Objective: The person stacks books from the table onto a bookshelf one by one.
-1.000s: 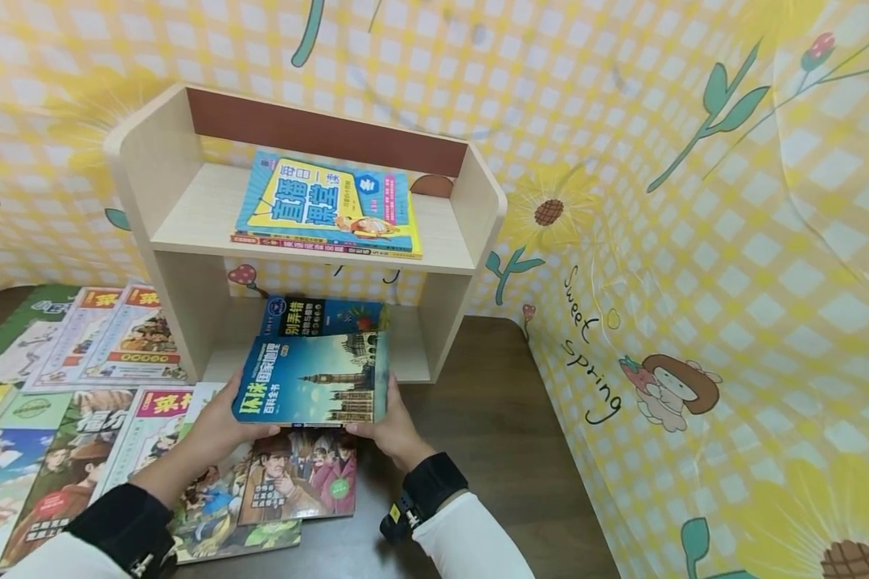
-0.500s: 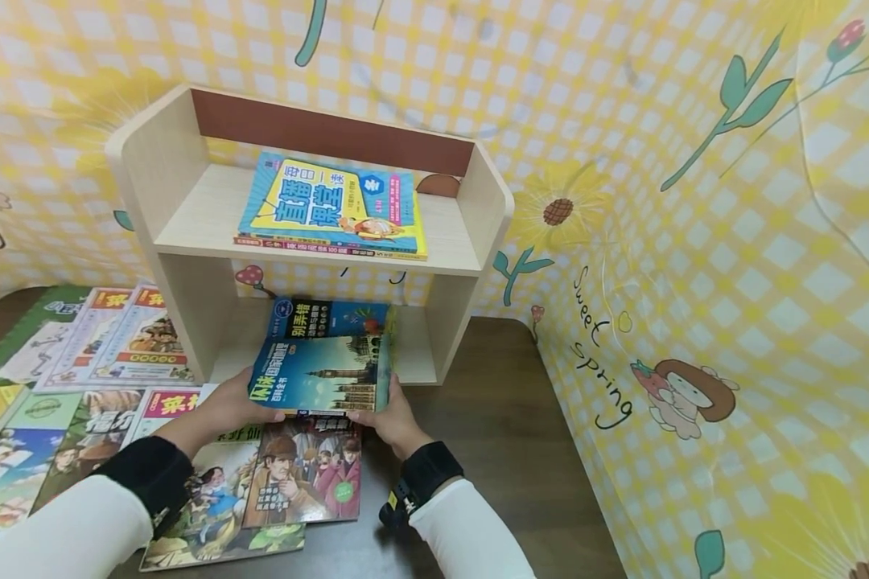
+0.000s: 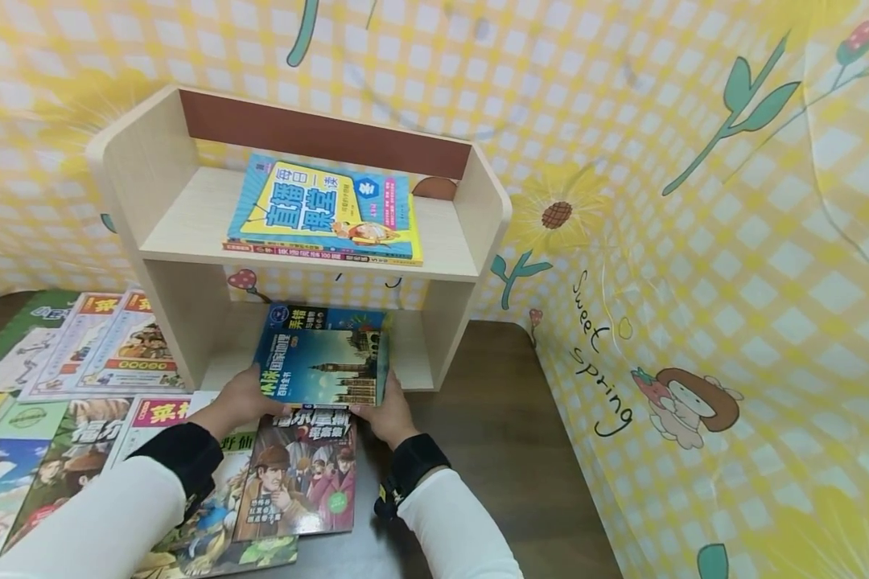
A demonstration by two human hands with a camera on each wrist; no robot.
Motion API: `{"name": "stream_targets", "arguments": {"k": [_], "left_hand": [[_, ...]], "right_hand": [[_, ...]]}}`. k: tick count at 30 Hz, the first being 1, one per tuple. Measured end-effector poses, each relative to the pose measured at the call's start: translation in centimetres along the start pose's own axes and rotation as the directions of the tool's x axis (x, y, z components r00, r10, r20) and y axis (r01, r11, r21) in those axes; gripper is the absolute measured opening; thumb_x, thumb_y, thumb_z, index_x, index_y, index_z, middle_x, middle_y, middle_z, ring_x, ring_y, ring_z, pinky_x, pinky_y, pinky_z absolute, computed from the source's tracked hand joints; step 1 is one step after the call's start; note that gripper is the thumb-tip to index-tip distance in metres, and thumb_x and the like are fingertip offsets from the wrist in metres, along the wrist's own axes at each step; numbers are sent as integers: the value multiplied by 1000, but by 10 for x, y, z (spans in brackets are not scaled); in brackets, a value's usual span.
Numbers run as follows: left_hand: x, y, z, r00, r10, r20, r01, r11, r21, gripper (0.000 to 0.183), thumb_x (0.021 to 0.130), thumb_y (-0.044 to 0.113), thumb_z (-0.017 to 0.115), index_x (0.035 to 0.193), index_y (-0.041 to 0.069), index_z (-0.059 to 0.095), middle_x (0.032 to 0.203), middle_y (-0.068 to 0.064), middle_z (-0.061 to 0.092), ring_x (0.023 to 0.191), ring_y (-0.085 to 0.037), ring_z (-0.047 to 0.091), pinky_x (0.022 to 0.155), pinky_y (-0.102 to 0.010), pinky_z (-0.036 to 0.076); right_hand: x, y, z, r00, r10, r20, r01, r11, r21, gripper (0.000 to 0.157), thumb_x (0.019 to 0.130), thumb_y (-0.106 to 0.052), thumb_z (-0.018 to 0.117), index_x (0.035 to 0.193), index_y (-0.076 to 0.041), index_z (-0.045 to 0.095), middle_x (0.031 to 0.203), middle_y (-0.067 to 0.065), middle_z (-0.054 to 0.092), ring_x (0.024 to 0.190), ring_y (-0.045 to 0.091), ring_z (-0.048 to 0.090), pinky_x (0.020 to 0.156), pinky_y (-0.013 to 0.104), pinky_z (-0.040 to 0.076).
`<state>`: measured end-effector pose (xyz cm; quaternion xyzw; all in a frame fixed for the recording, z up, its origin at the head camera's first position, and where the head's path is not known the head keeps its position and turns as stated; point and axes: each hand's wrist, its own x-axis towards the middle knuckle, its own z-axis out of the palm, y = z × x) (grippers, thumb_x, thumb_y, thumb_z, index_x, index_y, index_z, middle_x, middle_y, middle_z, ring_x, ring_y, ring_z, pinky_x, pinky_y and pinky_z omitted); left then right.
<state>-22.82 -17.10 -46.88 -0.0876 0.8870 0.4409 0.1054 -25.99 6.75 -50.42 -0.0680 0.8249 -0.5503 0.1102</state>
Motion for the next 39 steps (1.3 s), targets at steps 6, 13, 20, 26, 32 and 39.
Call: {"name": "stream_targets", "arguments": {"k": [6,13,20,26,32,39], "left_hand": [[7,5,-4,1000,-13,-15,15,990,143,95,74,3,80,141,-20,16,139,-41,32,124,-48,39,109,-57,29],[16,3,-7,1000,-22,-9,23,957,288,89,76,0,75,139,-24,16,140,-43,29,126,-47,38,110,-54,29],[25,1,-10,998,50,-30,-36,934,354,82,76,2,76,131,-29,23,129,-46,37,122,-51,42,107,-53,34],[33,1,-10,1000,1,-26,7,948,319,76,82,1,72,133,-26,24,132,-44,38,123,-49,42,108,-54,32],[35,2,-11,999,-25,-45,37,959,281,68,82,0,71,131,-23,30,129,-40,43,116,-44,47,107,-53,34],[33,8,-9,996,-6,-89,40,923,382,56,80,7,72,118,-24,44,113,-35,55,102,-39,55,98,-50,44]], "right_hand": [[9,4,3,999,-24,-22,20,987,-158,91,87,-14,73,153,2,14,155,28,19,143,41,19,114,53,23],[16,3,4,999,-42,-28,33,956,-291,86,90,-22,70,151,5,17,154,28,23,142,42,20,113,52,25],[25,4,7,999,-15,-39,0,938,-346,87,91,-26,69,150,9,15,156,29,14,144,40,15,114,50,24],[31,1,7,998,-13,-67,-15,918,-397,88,90,-32,69,149,11,19,154,31,17,143,42,18,112,58,22],[36,-2,8,997,-3,-73,-26,915,-402,88,90,-31,69,149,11,18,154,31,18,142,42,20,111,60,22],[39,-2,8,997,-12,-78,-20,918,-396,86,91,-28,68,148,12,18,153,32,19,141,43,23,112,57,24]]}}
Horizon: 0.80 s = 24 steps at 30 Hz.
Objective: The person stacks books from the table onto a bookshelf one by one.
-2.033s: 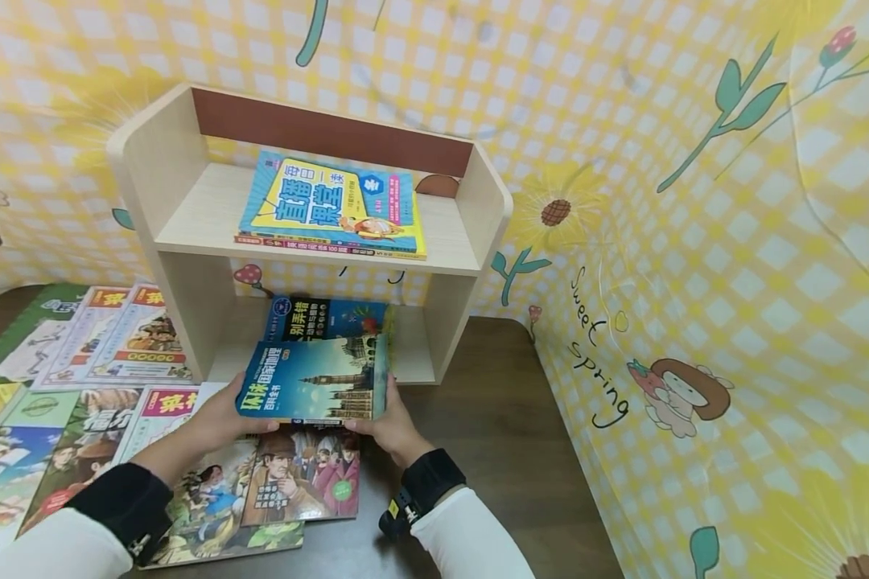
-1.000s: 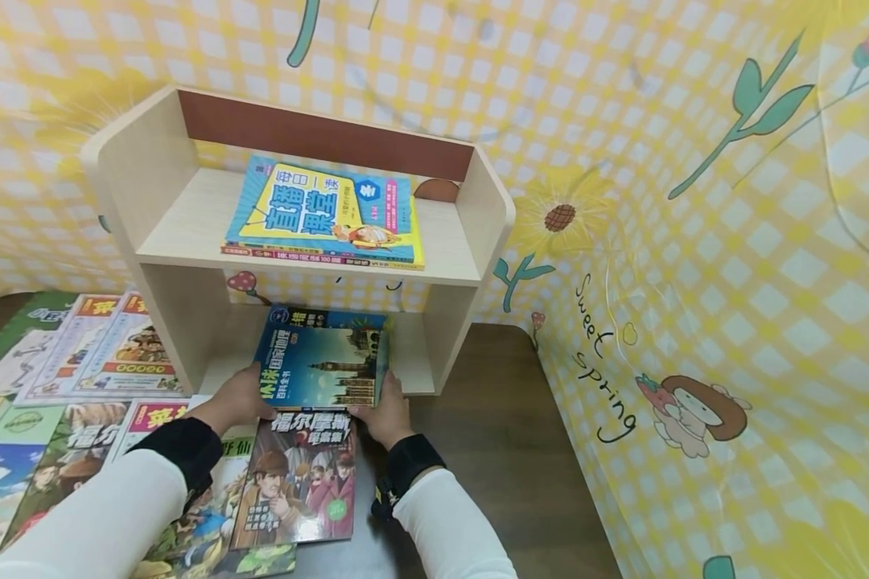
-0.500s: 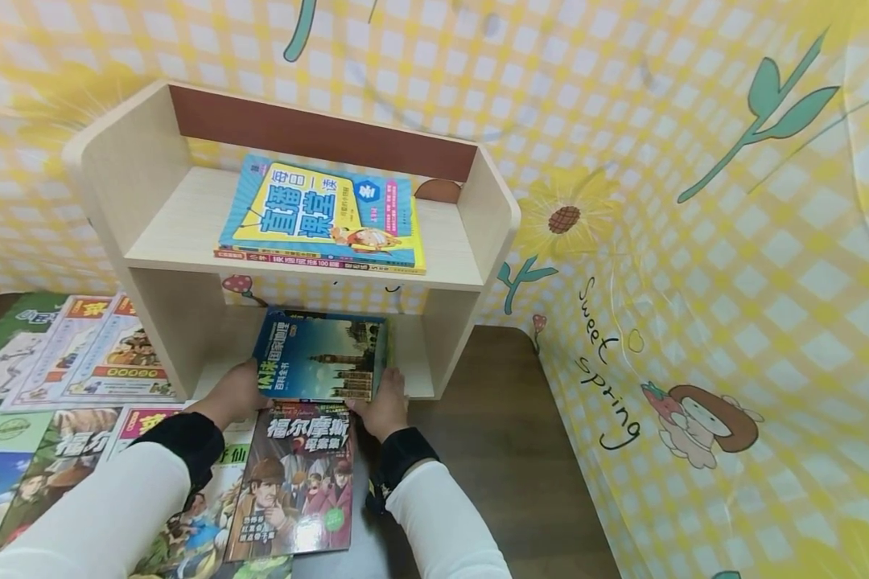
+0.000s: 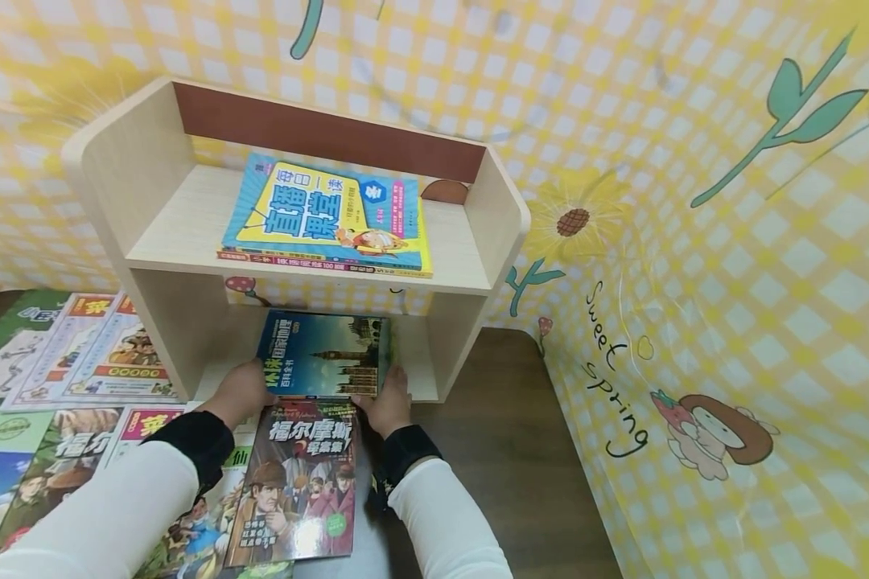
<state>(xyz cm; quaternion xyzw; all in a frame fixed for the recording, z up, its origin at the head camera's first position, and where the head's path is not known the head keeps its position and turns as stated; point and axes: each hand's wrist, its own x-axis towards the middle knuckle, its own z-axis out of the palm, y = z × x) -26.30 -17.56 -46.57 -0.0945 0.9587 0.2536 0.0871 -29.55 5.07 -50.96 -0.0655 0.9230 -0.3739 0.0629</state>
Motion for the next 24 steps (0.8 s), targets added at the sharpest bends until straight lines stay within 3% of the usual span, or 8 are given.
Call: {"name": "stream_targets", "arguments": {"k": [8,14,24], "left_hand": [[-1,2,-1,1000,12,-18,-12,1000,-7,55,81,7,69,118,-24,44,114,-36,55,102,-41,55,98,-51,44],[3,1,2,1000,-21,5,21,1000,-22,54,85,7,65,122,-23,41,118,-37,52,106,-41,52,101,-52,41],[4,6,2,997,-69,17,70,995,-68,55,88,8,67,126,-20,39,123,-36,48,106,-40,50,104,-53,38]], "right_hand": [[2,1,2,999,31,6,-31,999,10,86,92,-30,66,150,9,16,155,29,18,141,42,23,112,54,26],[4,0,2,998,58,8,-58,998,10,87,93,-33,65,151,6,14,156,26,17,141,41,23,112,53,27],[8,-1,1,999,32,-7,-32,999,5,86,93,-32,65,150,9,16,155,28,18,141,41,24,112,54,26]]}}
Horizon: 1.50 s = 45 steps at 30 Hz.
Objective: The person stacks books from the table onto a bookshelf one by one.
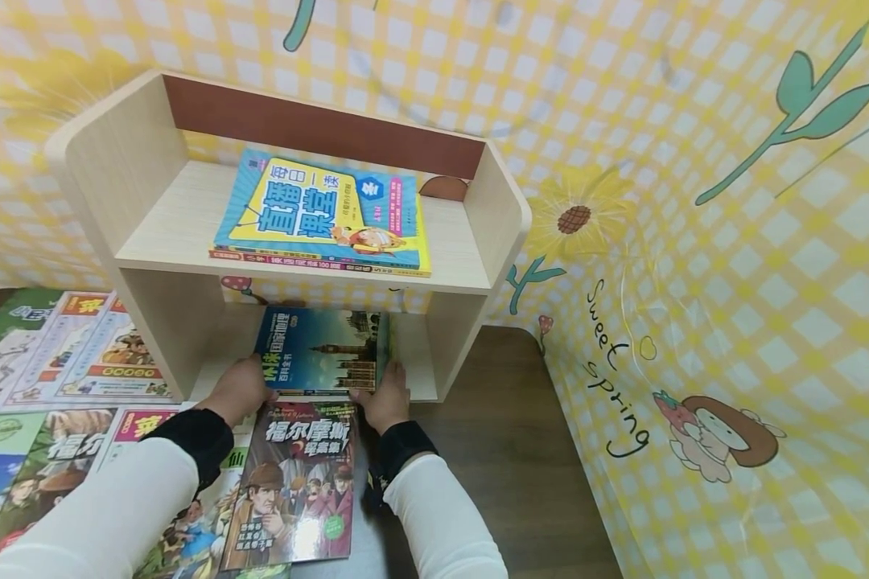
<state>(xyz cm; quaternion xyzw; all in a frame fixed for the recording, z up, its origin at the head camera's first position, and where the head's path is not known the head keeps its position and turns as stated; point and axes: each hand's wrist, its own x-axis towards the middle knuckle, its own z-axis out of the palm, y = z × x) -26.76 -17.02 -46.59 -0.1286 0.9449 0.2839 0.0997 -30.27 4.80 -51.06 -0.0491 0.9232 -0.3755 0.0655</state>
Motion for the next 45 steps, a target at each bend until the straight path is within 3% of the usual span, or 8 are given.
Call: {"name": "stream_targets", "arguments": {"k": [7,17,22,27,31,36,41,45], "left_hand": [[-1,0,-2,1000,-11,4,11,1000,-13,59,86,7,70,127,-19,37,123,-36,47,105,-41,50,105,-54,38],[0,-11,-4,995,98,-13,-98,995,-30,67,85,7,68,132,-23,31,129,-41,43,118,-46,47,104,-54,38],[-7,-21,-13,977,197,-77,-202,977,-66,73,83,8,69,137,-21,28,131,-42,40,120,-50,43,102,-57,37],[-26,-34,-17,964,229,-134,-241,967,-80,75,85,11,70,141,-16,29,136,-41,37,124,-54,38,101,-62,36],[-46,-50,-17,961,233,-147,-245,967,-68,80,84,14,72,142,-17,26,139,-43,31,125,-57,33,101,-65,33],[-71,-71,-14,963,230,-142,-244,965,-93,91,85,19,73,146,-16,16,144,-42,21,129,-59,26,101,-67,30],[-96,-79,-10,969,221,-114,-234,965,-121,95,83,21,75,147,-14,15,145,-41,22,129,-59,26,100,-69,30],[-114,-79,-7,964,241,-113,-255,958,-131,95,81,22,77,147,-14,18,144,-40,25,127,-58,29,99,-69,31]], "right_hand": [[3,1,4,1000,14,-6,-14,1000,-19,86,93,-34,65,150,8,16,156,27,18,142,39,24,112,55,25],[-1,1,4,999,40,-12,-40,999,37,86,92,-33,66,151,5,16,157,25,17,143,39,21,113,55,23],[-11,1,-3,1000,5,-8,-4,994,105,85,93,-29,65,152,5,14,157,26,14,143,41,18,113,54,23],[-33,0,-15,998,-57,-14,59,977,205,80,94,-19,65,151,5,15,157,27,11,144,40,14,115,53,21],[-55,1,-25,998,-54,-31,60,970,235,80,94,-17,65,152,4,14,158,25,12,145,39,14,115,52,21],[-80,4,-23,999,-34,-41,43,974,221,83,92,-21,67,152,3,15,158,24,15,144,38,17,115,53,22],[-104,2,-13,1000,-2,-28,7,978,210,83,90,-19,70,151,4,19,155,27,22,142,41,23,112,55,26],[-120,-5,-5,998,41,-41,-37,995,91,88,83,-27,77,147,8,28,145,31,38,132,43,40,105,54,37]]}}
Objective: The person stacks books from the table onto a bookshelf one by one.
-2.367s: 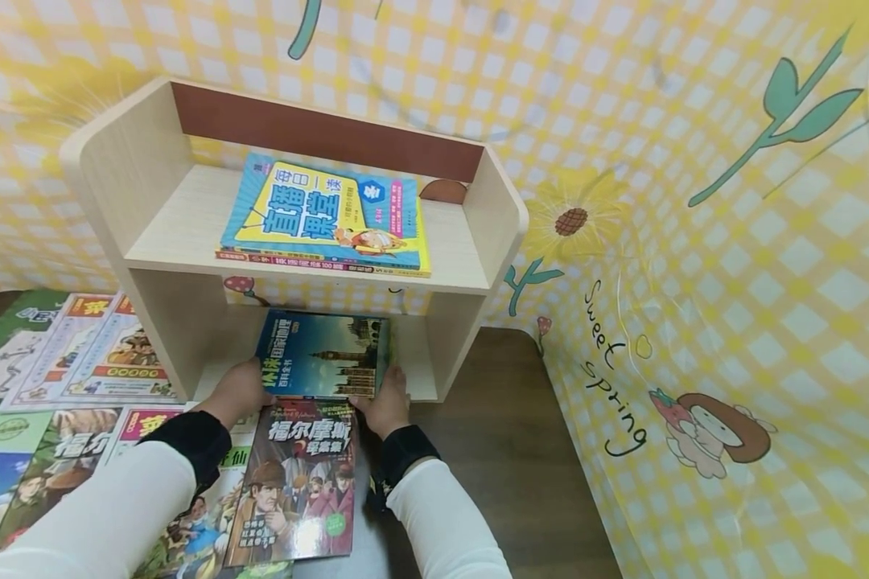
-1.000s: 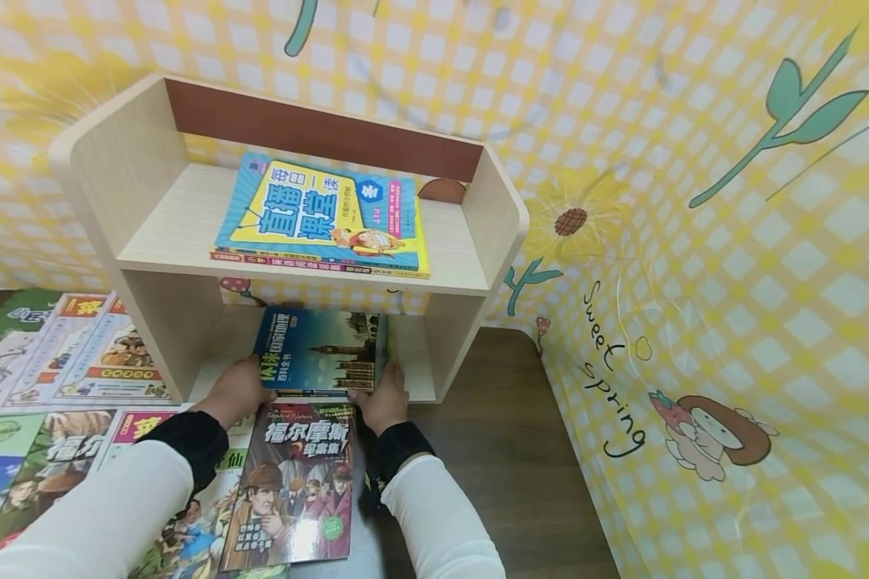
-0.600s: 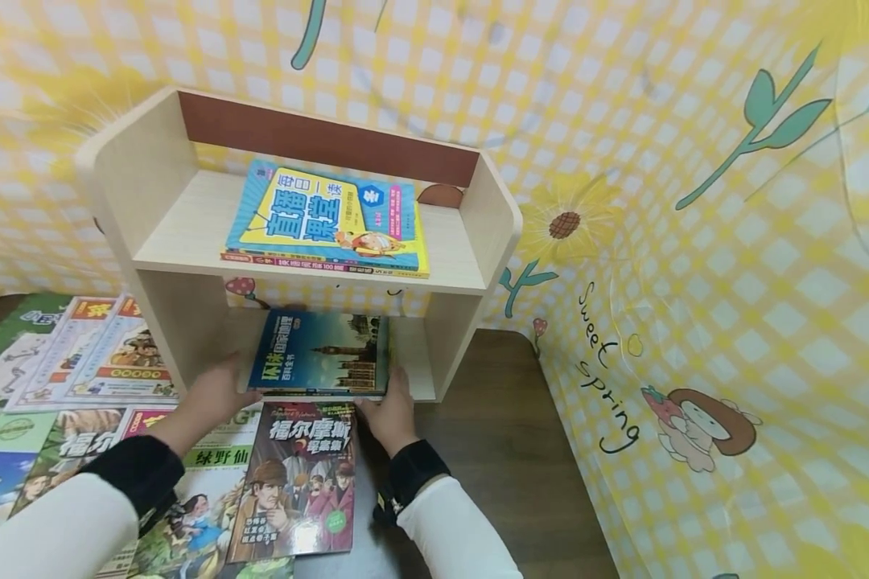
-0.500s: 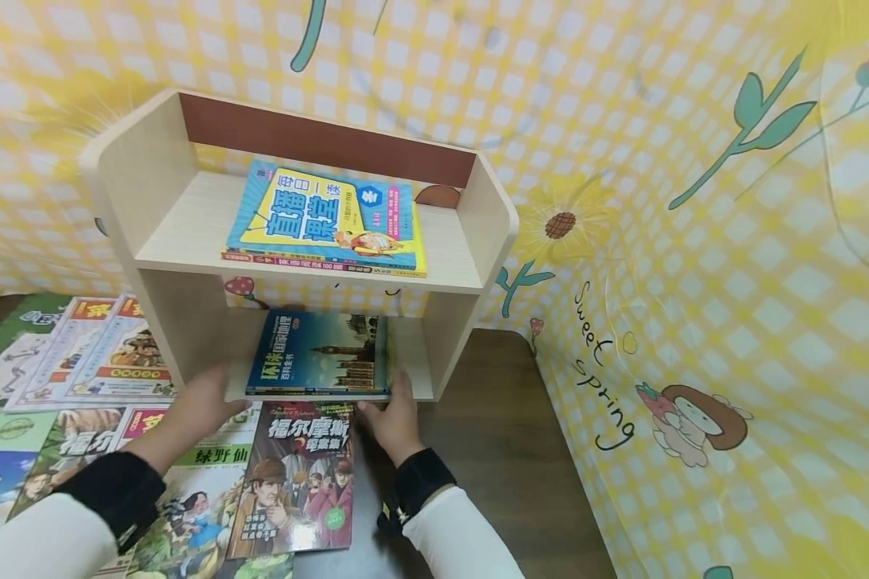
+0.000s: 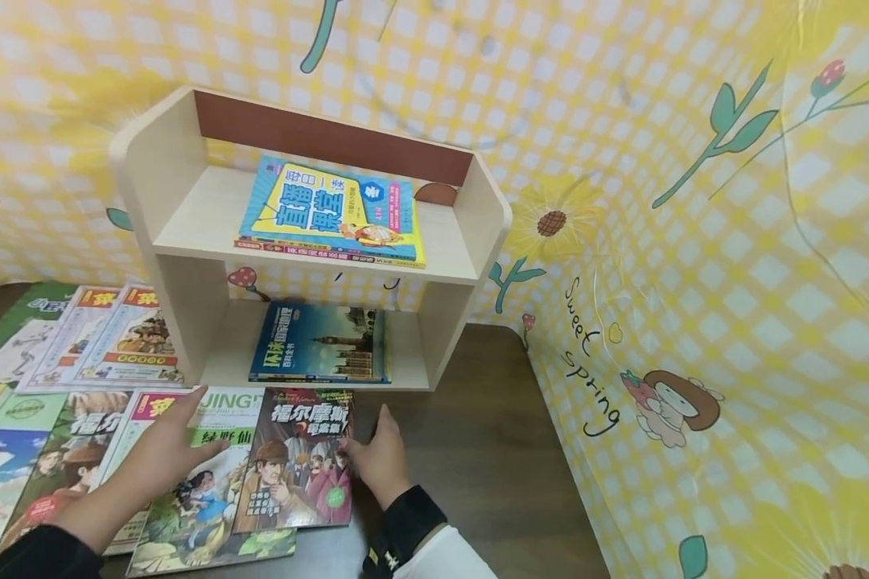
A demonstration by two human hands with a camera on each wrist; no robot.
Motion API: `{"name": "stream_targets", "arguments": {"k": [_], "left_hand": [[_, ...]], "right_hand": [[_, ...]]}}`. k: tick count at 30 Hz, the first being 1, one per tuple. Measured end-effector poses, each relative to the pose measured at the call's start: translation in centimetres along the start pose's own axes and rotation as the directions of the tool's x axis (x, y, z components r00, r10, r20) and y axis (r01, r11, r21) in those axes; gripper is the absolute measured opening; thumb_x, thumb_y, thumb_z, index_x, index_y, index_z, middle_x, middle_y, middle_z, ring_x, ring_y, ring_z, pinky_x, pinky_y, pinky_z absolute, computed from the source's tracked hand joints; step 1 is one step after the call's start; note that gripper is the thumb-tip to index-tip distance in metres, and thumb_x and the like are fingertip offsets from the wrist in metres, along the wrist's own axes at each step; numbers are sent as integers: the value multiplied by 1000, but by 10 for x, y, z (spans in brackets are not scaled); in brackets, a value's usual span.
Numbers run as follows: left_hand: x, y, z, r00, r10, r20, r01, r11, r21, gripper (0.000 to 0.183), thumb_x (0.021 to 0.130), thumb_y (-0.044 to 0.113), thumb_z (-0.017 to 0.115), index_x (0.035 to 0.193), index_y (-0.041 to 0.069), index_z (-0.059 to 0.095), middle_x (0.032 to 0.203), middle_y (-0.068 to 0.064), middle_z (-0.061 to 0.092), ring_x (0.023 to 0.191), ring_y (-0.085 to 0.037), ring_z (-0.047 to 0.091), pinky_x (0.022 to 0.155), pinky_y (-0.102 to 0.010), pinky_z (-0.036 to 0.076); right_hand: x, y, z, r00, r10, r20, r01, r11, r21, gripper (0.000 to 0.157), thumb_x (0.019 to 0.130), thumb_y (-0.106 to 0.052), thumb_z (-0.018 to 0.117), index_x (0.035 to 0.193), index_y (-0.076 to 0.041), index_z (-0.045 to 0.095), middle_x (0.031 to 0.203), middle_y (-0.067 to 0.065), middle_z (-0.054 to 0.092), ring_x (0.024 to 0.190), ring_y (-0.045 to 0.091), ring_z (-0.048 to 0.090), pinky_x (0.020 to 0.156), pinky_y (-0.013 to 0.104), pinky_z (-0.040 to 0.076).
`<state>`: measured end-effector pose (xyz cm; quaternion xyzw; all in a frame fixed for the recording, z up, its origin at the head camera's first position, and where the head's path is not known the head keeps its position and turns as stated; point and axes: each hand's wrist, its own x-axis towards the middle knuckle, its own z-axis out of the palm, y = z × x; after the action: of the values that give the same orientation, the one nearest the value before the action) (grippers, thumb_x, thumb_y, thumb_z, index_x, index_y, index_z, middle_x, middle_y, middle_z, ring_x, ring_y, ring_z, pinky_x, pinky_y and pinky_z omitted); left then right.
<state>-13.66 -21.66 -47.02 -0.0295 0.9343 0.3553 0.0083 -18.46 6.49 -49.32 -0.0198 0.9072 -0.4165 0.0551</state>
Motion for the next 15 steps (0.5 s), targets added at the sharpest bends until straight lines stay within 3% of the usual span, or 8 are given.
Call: {"name": "stream_targets", "arguments": {"k": [3,8,15], "left_hand": [[-13,3,2,1000,29,-7,-29,1000,4,95,81,24,78,146,-15,21,143,-41,26,126,-59,30,98,-69,33],[-29,5,7,999,42,-17,-42,999,5,94,80,25,78,145,-15,23,143,-41,27,126,-59,31,98,-68,32],[-42,7,15,1000,14,-7,-14,1000,-16,95,82,30,76,146,-13,22,144,-40,26,128,-58,28,101,-69,28]], "right_hand": [[-8,-5,6,999,37,5,-36,989,-146,96,75,-40,82,143,10,35,135,29,49,122,42,51,97,53,45],[-11,-17,14,997,83,7,-76,941,-330,101,66,-53,84,136,8,45,120,22,61,108,35,60,84,53,51],[-12,-40,23,987,157,29,-133,912,-388,81,64,-46,87,118,4,52,107,19,61,97,33,60,77,52,51]]}}
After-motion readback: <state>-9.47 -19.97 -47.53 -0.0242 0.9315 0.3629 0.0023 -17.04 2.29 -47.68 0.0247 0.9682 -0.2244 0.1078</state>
